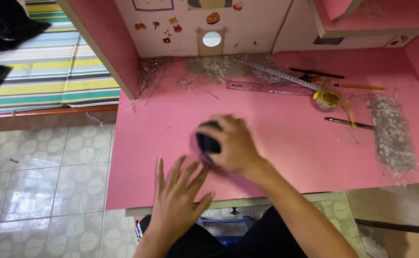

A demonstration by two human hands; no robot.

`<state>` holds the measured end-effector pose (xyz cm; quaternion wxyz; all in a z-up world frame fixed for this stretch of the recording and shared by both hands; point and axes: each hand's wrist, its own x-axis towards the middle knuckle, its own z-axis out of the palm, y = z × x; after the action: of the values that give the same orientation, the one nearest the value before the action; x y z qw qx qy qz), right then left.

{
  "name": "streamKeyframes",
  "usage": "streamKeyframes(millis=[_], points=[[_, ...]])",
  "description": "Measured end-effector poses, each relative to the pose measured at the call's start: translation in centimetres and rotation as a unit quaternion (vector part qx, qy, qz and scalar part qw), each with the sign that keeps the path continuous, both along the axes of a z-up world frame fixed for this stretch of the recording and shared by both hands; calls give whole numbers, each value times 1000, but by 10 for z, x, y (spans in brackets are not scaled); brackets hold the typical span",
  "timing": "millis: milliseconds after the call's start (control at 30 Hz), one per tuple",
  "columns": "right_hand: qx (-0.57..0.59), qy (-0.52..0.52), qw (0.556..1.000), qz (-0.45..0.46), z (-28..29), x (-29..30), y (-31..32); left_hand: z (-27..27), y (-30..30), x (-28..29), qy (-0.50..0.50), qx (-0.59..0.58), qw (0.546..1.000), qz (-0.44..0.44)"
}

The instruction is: Measuring a surface and applying small pieces of decorative film or tape, smoothing them out with a tool.

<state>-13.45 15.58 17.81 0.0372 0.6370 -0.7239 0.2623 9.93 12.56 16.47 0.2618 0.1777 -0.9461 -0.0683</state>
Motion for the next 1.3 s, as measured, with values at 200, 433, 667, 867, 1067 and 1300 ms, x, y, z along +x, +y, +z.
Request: streamKeyframes(millis=[200,433,667,867,1067,1300], points=[[78,17,993,-92,7,-52,3,-2,13,6,-8,-15,1000,13],[29,-34,984,-173,2,-104,30,-18,45,15,-43,-35,998,40],[-104,-65,992,-39,50,-46,47,-24,-18,-57,75,-128,988,38],[9,80,996,26,-3,-18,44,-23,-108,-143,25,165,985,-51],[53,114,987,96,-6,11,59,-27,-109,-160,-19,208,977,-37],[60,-48,970,231,24,11,74,-17,-104,-157,-53,212,976,-22]])
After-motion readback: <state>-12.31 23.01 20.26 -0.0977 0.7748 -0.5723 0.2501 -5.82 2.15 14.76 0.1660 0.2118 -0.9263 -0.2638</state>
